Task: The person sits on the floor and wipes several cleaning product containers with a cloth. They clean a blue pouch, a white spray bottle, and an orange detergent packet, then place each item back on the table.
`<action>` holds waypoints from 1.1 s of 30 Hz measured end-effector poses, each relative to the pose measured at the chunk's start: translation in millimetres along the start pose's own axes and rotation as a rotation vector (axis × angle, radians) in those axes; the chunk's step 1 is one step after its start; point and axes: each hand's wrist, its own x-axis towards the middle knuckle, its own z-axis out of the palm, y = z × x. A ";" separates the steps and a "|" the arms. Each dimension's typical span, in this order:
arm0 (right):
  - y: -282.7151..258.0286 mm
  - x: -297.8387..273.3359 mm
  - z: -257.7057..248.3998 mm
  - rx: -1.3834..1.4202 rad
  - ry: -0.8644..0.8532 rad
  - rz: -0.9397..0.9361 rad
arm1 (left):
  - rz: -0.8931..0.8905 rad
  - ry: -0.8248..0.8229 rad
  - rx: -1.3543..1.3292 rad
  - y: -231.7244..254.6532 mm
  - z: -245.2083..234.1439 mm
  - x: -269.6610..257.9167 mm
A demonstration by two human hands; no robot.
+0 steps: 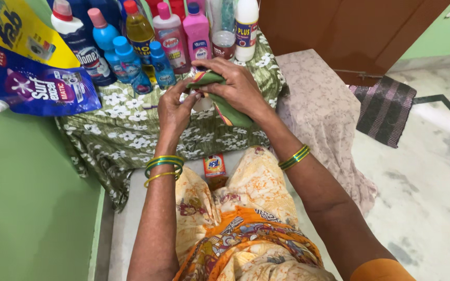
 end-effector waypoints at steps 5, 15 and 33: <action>5.5 -8.6 1.9 -0.039 0.012 0.000 | 0.016 0.042 0.135 7.6 8.9 -7.3; 38.1 16.9 17.0 -0.091 0.007 0.011 | 0.000 -0.025 0.329 -24.8 6.8 22.7; 161.0 71.9 94.8 -0.273 -0.035 0.168 | -0.150 0.052 0.137 -189.5 33.3 25.5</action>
